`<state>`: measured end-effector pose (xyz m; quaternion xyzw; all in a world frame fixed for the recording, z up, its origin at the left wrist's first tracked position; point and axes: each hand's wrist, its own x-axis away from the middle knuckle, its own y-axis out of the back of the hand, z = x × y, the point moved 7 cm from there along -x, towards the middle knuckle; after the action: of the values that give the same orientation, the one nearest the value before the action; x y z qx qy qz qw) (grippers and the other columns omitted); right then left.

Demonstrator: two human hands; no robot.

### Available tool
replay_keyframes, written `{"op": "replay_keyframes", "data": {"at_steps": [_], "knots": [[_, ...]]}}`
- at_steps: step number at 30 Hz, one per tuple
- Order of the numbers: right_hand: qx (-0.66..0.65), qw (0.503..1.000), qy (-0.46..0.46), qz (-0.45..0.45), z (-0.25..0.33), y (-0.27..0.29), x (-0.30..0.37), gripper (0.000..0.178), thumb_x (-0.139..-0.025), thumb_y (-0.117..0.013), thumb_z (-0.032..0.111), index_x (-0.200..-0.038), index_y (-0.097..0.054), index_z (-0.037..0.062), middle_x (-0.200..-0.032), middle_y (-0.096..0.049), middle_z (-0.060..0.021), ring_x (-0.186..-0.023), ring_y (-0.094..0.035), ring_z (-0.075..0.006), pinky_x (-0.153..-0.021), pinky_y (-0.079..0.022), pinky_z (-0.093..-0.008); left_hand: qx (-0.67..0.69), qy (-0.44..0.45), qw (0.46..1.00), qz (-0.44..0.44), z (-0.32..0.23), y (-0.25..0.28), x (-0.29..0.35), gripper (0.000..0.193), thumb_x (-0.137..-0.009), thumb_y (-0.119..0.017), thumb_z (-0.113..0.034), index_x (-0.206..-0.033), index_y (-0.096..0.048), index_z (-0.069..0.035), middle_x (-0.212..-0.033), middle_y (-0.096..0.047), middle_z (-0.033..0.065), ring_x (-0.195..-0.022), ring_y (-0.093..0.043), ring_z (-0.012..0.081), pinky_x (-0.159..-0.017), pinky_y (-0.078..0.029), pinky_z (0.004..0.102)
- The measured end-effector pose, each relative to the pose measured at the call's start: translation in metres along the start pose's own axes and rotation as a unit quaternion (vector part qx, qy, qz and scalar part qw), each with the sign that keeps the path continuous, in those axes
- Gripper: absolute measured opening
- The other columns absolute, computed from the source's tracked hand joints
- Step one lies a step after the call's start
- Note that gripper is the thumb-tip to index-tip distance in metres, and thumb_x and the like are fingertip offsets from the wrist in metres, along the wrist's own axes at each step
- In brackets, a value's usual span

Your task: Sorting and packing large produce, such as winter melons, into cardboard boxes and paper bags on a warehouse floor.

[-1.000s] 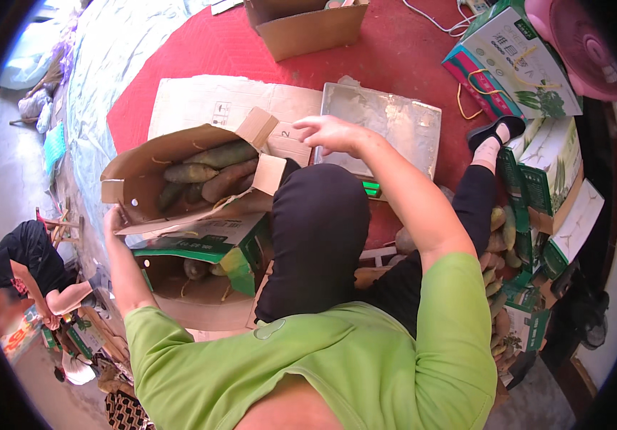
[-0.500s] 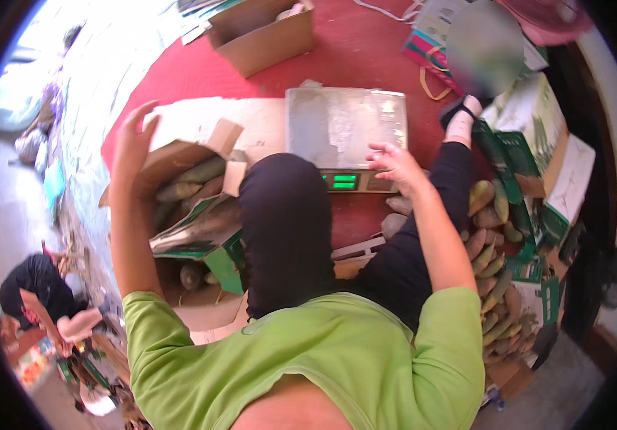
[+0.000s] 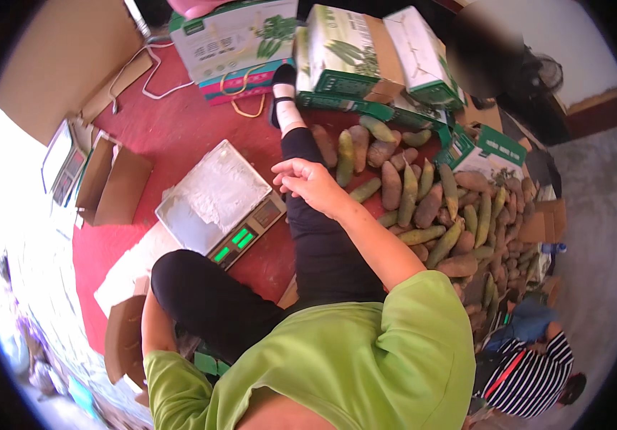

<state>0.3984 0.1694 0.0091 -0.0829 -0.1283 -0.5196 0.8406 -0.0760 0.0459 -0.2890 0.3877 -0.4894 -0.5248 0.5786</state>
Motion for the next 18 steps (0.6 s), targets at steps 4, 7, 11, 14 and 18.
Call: {"op": "replay_keyframes", "data": {"at_steps": [4, 7, 11, 14, 18], "knots": [[-0.006, 0.997, -0.002, -0.083, -0.008, 0.04, 0.018, 0.028, -0.092, -0.052, 0.011, -0.119, -0.056, 0.004, -0.103, -0.063, -0.0051, -0.088, -0.058, -0.0111, -0.076, -0.046, -0.0244, -0.008, -0.016, 1.0, 0.006, -0.014, 0.024, -0.031, 0.033, -0.076, -0.066, -0.03, -0.104, -0.065, -0.012, -0.108, -0.061, 0.0141, -0.107, -0.056, 0.0281, -0.102, -0.031, 0.0545], [-0.016, 0.994, -0.001, -0.107, -0.016, 0.055, 0.03, 0.027, -0.091, -0.051, 0.008, -0.117, -0.057, 0.0023, -0.099, -0.063, -0.0048, -0.083, -0.057, -0.0095, -0.07, -0.046, -0.0223, -0.017, -0.017, 1.0, 0.016, -0.016, 0.041, -0.041, 0.033, -0.077, -0.066, -0.03, -0.104, -0.065, -0.012, -0.109, -0.061, 0.0138, -0.107, -0.055, 0.028, -0.103, -0.03, 0.0546], [-0.027, 0.989, -0.015, -0.144, -0.025, 0.074, 0.044, 0.027, -0.091, -0.051, 0.008, -0.116, -0.057, 0.0026, -0.098, -0.063, -0.0046, -0.083, -0.057, -0.0096, -0.07, -0.046, -0.0225, -0.027, -0.011, 0.999, 0.035, -0.018, 0.059, -0.045, 0.032, -0.077, -0.066, -0.03, -0.104, -0.065, -0.013, -0.11, -0.061, 0.0134, -0.108, -0.055, 0.0277, -0.103, -0.029, 0.0549], [-0.035, 0.986, -0.016, -0.159, -0.032, 0.086, 0.051, 0.027, -0.091, -0.051, 0.009, -0.116, -0.057, 0.0026, -0.099, -0.063, -0.0045, -0.083, -0.057, -0.0096, -0.07, -0.046, -0.0227, -0.031, -0.005, 0.998, 0.055, -0.022, 0.069, -0.04, 0.032, -0.077, -0.066, -0.03, -0.105, -0.065, -0.013, -0.11, -0.061, 0.0132, -0.108, -0.055, 0.0275, -0.103, -0.029, 0.055], [-0.026, 0.981, -0.029, -0.187, -0.038, 0.105, 0.065, 0.027, -0.091, -0.052, 0.01, -0.116, -0.057, 0.0026, -0.099, -0.063, -0.0046, -0.082, -0.057, -0.0096, -0.07, -0.046, -0.0229, -0.038, 0.012, 0.995, 0.087, -0.021, 0.079, -0.025, 0.032, -0.077, -0.066, -0.029, -0.105, -0.065, -0.013, -0.111, -0.061, 0.0128, -0.109, -0.055, 0.0273, -0.104, -0.028, 0.0553]]}}
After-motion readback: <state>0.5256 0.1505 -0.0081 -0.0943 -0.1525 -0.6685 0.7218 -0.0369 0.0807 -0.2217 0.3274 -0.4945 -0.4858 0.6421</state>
